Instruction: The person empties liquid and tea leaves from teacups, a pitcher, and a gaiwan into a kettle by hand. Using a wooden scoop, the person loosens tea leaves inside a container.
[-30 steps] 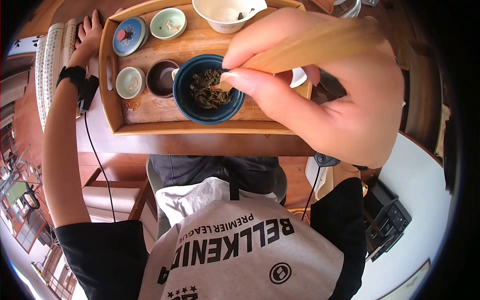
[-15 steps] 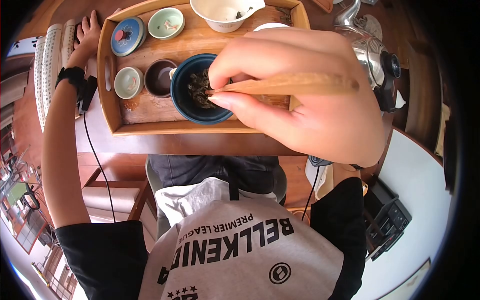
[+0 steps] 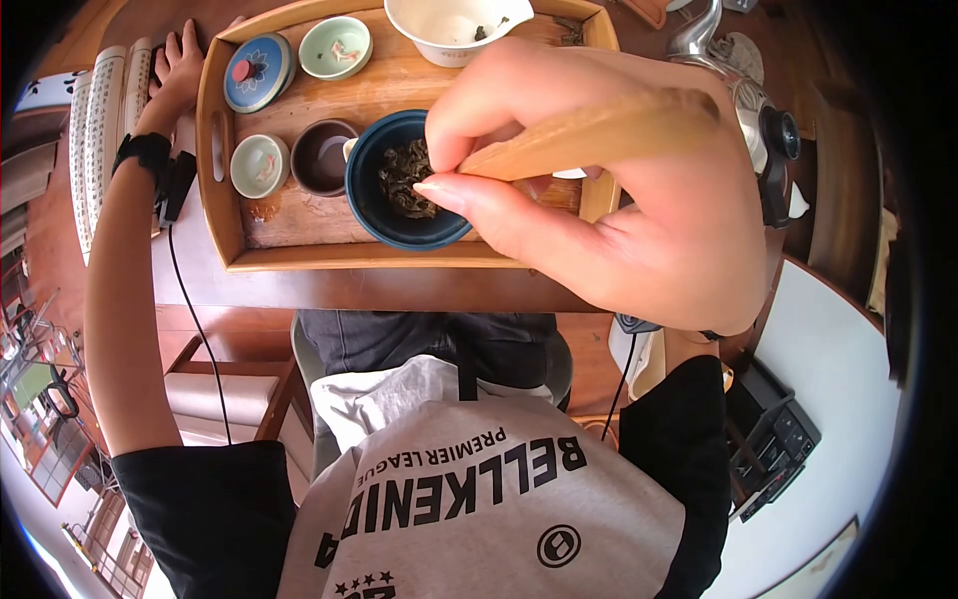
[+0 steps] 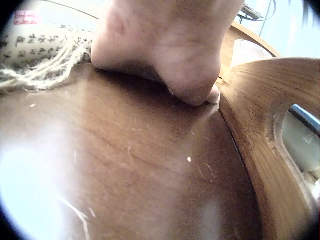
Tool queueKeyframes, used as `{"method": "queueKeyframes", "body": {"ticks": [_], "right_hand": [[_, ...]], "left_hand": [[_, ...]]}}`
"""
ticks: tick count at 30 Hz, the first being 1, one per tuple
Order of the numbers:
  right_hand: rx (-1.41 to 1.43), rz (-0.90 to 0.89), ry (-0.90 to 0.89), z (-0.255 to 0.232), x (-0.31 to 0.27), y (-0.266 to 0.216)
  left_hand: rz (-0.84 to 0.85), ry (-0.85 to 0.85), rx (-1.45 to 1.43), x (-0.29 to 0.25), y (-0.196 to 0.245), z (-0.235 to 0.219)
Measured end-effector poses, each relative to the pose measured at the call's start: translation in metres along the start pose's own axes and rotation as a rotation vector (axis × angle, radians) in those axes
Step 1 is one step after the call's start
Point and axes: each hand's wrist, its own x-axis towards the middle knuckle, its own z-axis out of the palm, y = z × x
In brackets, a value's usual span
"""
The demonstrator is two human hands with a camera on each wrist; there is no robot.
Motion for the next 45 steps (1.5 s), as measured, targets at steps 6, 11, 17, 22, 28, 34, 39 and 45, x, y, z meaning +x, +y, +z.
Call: {"method": "queueKeyframes", "body": {"ticks": [6, 11, 17, 22, 28, 34, 39, 45], "right_hand": [[-0.183, -0.220, 0.051, 0.006, -0.004, 0.022], [-0.147, -0.237, 0.052, 0.008, -0.003, 0.025], [-0.113, -0.252, 0.055, 0.008, -0.003, 0.024], [-0.131, -0.335, 0.066, 0.009, 0.000, 0.027], [-0.208, -0.289, 0.063, 0.016, -0.005, 0.035], [-0.189, -0.324, 0.037, 0.022, -0.003, 0.041], [-0.249, -0.349, 0.043, 0.022, -0.001, 0.041], [-0.243, -0.365, 0.048, 0.023, -0.001, 0.041]], "left_hand": [[-0.021, 0.015, -0.060, 0.004, -0.003, 0.003], [-0.031, 0.005, -0.056, 0.007, -0.004, 0.005], [-0.001, 0.018, -0.080, 0.002, -0.002, 0.000], [0.000, 0.008, -0.074, 0.003, -0.002, 0.000], [0.013, 0.062, -0.100, 0.002, -0.004, 0.006], [0.024, 0.064, -0.103, 0.005, -0.007, 0.008], [0.012, 0.051, -0.103, 0.004, -0.005, 0.006], [0.005, 0.068, -0.095, 0.003, -0.003, 0.005]]}}
